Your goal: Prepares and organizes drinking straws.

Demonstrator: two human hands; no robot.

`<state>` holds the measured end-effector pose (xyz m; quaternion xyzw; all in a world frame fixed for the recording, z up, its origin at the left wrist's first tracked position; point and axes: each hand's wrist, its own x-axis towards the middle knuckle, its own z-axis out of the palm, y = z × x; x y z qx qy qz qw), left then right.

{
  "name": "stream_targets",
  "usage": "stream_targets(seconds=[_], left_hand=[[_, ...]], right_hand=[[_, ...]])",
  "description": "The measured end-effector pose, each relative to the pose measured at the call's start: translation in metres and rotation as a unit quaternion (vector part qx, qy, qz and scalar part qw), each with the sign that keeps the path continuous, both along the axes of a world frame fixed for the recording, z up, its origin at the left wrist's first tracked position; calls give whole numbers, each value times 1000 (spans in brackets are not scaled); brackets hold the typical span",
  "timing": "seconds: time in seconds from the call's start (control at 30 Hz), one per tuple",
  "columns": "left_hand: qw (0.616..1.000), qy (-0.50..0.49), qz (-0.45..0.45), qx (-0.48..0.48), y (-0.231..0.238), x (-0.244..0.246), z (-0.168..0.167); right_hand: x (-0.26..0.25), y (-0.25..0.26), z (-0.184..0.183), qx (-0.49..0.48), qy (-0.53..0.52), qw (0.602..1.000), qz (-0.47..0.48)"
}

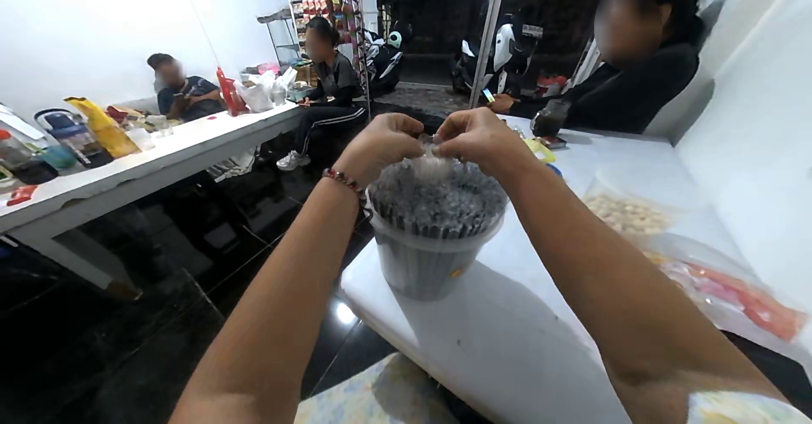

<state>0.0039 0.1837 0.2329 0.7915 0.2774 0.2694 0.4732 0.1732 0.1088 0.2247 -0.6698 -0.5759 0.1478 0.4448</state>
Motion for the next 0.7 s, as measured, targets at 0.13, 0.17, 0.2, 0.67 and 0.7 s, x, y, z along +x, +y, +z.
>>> stream_targets(seconds=[0.13, 0.17, 0.2, 0.67, 0.7], left_hand=[[998, 6, 22, 55, -3, -12, -2], [996, 24, 31, 75, -4, -12, -3], [994, 45, 42, 95, -5, -10, -3], [960, 52, 107, 252, -17, 14, -14], [962, 50, 103, 249, -16, 13, -14]], right_hand=[[0, 0, -2, 15, -3, 1000, 1], [0, 0, -2, 16, -5, 1000, -1], [0, 0, -2, 17, -10, 1000, 0], [-7, -5, 0, 44, -104, 994, 0], [-7, -5, 0, 45, -105, 993, 1]])
